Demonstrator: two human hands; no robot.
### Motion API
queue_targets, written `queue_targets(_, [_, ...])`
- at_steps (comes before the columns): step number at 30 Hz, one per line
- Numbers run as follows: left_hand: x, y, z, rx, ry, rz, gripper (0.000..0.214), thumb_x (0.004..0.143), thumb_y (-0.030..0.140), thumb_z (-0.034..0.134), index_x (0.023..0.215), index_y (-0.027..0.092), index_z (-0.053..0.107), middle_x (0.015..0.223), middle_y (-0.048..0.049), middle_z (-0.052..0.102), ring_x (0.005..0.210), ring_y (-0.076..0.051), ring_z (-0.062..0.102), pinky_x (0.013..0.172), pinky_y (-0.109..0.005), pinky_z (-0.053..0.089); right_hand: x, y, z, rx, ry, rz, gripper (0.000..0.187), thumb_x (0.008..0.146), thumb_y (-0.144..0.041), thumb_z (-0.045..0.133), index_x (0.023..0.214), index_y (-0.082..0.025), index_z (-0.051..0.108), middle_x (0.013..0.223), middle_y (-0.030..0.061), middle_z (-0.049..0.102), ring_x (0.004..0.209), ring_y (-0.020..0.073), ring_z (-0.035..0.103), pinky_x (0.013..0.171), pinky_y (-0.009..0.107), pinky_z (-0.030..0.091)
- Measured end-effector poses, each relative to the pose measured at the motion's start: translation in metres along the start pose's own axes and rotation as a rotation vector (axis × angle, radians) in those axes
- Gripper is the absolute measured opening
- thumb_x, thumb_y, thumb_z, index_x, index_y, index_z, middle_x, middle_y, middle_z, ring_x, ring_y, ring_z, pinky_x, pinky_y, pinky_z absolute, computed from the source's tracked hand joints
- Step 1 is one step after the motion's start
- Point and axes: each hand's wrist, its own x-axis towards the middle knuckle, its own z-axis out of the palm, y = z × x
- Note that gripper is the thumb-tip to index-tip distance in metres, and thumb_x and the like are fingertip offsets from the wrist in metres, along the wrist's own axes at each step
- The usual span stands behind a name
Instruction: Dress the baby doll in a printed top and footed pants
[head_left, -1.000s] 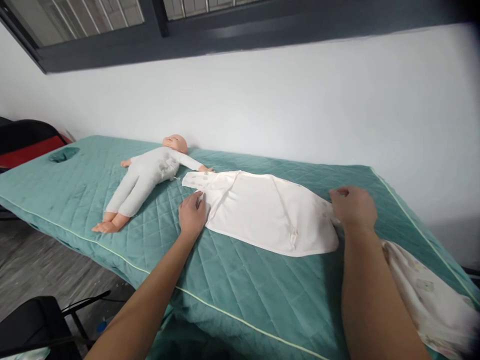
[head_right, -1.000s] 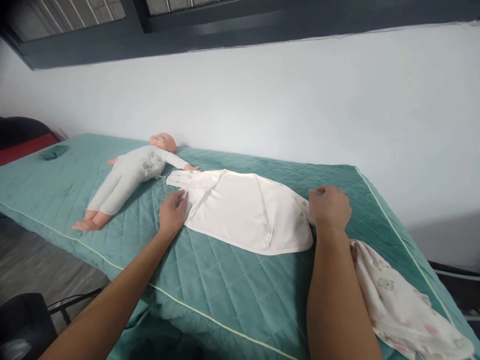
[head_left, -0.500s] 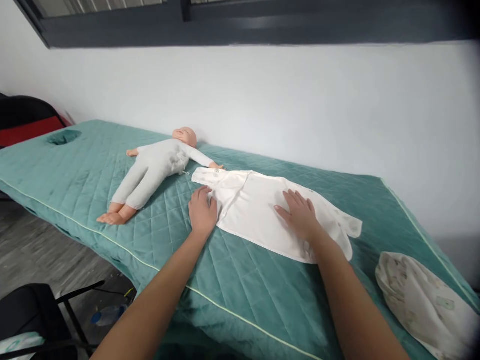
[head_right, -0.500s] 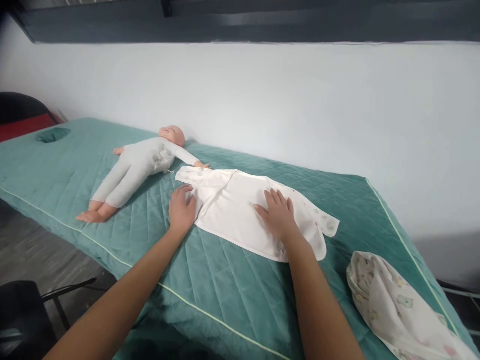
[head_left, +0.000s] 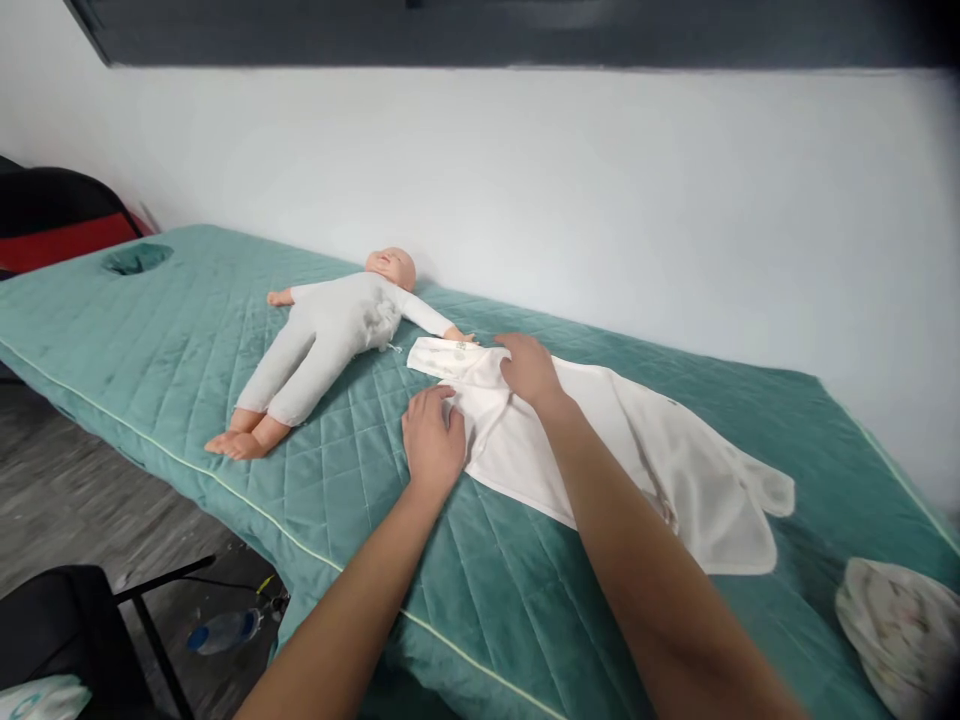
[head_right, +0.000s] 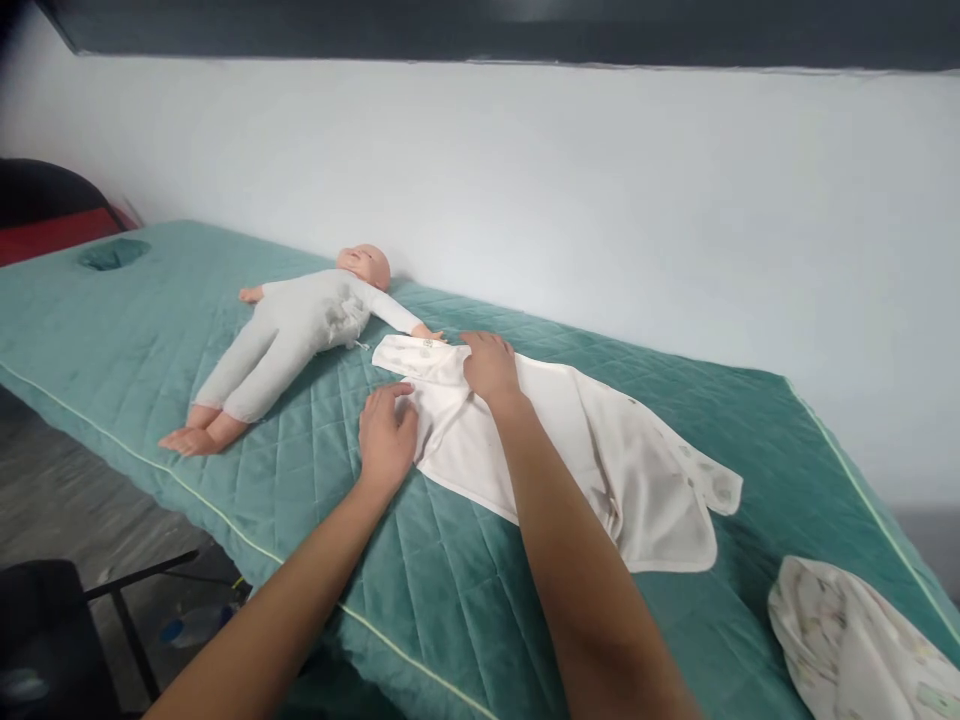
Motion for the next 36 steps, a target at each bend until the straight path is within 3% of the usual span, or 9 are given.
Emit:
queue_targets(6, [0.001, 0.002, 0.000, 0.030, -0.029, -0.024, 0.022, 0.088, 0.013, 0.053, 0.103, 0.024, 0.063, 0.116, -0.0059, 0.072, 0.115, -0.029, 0.061, 0.097, -0.047, 0.043, -0.002, 0.016, 0.008, 0.009, 0.071, -0.018, 0.028, 0.087, -0.015, 0.053, 0.106, -0.020, 0.072, 0.116, 0.0104, 0.072, 0.116, 0.0305, 0.058, 0.110, 0.050, 0.038])
queue_targets(12, [0.001, 0.002, 0.001, 0.034, -0.057, -0.028, 0.022, 0.087, 0.012, 0.053, 0.100, 0.024, 0.065, 0.112, -0.0048, 0.074, 0.111, -0.028, 0.061, 0.098, -0.047, 0.042, -0.002, 0.011, 0.003, 0.001, 0.212, -0.019, 0.016, 0.087, -0.022, 0.059, 0.092, -0.022, 0.074, 0.118, 0.0118, 0.066, 0.115, 0.0310, 0.055, 0.103, 0.044, 0.044])
queue_targets(15, [0.001, 0.003, -0.001, 0.036, -0.073, -0.038, 0.022, 0.087, 0.011, 0.052, 0.100, 0.024, 0.065, 0.113, -0.0039, 0.074, 0.113, -0.028, 0.060, 0.100, -0.047, 0.041, -0.002, 0.007, 0.002, 0.078, 0.266, 0.108, 0.017, 0.089, -0.027, 0.057, 0.093, -0.022, 0.073, 0.098, 0.0096, 0.068, 0.098, 0.0268, 0.062, 0.093, 0.039, 0.048])
queue_targets(19, [0.002, 0.005, -0.003, 0.047, -0.093, -0.053, 0.024, 0.087, 0.010, 0.051, 0.099, 0.024, 0.066, 0.112, -0.0025, 0.074, 0.115, -0.026, 0.060, 0.103, -0.045, 0.041, 0.000, 0.006, 0.004, 0.353, 0.241, 0.335, 0.018, 0.088, -0.034, 0.056, 0.096, -0.022, 0.066, 0.065, -0.0006, 0.066, 0.067, 0.0196, 0.062, 0.078, 0.035, 0.049])
queue_targets(22, [0.002, 0.005, -0.003, 0.044, -0.084, -0.055, 0.023, 0.087, 0.010, 0.050, 0.097, 0.023, 0.066, 0.112, -0.0026, 0.074, 0.115, -0.025, 0.060, 0.103, -0.044, 0.042, 0.001, 0.008, 0.007, 0.633, 0.233, 0.405, 0.020, 0.084, -0.033, 0.057, 0.098, -0.020, 0.062, 0.072, -0.0003, 0.072, 0.056, 0.0144, 0.058, 0.064, 0.029, 0.049])
queue_targets(25, [0.001, 0.003, -0.002, 0.023, -0.055, -0.039, 0.021, 0.087, 0.012, 0.050, 0.096, 0.023, 0.065, 0.114, -0.0036, 0.073, 0.115, -0.025, 0.061, 0.104, -0.043, 0.043, 0.002, 0.009, 0.009, 0.774, 0.248, 0.417, 0.020, 0.080, -0.031, 0.059, 0.097, -0.019, 0.062, 0.082, 0.0018, 0.075, 0.051, 0.0110, 0.054, 0.052, 0.025, 0.045])
queue_targets(31, [0.016, -0.005, 0.003, 0.133, -0.033, -0.063, 0.022, 0.090, 0.019, 0.055, 0.110, 0.021, 0.063, 0.128, -0.0094, 0.067, 0.123, -0.029, 0.057, 0.103, -0.046, 0.044, -0.002, 0.010, 0.010, 0.756, 0.202, 0.362, 0.016, 0.079, -0.030, 0.060, 0.089, -0.019, 0.066, 0.085, 0.0030, 0.075, 0.061, 0.0120, 0.059, 0.053, 0.023, 0.049])
queue_targets(36, [0.045, -0.009, 0.009, 0.277, -0.089, -0.153, 0.026, 0.092, 0.033, 0.060, 0.115, 0.021, 0.064, 0.113, -0.0118, 0.072, 0.117, -0.035, 0.059, 0.100, -0.051, 0.042, -0.005, 0.011, 0.012, 0.695, 0.181, 0.320, 0.015, 0.080, -0.027, 0.059, 0.089, -0.019, 0.067, 0.084, 0.0014, 0.072, 0.064, 0.0121, 0.062, 0.060, 0.025, 0.053])
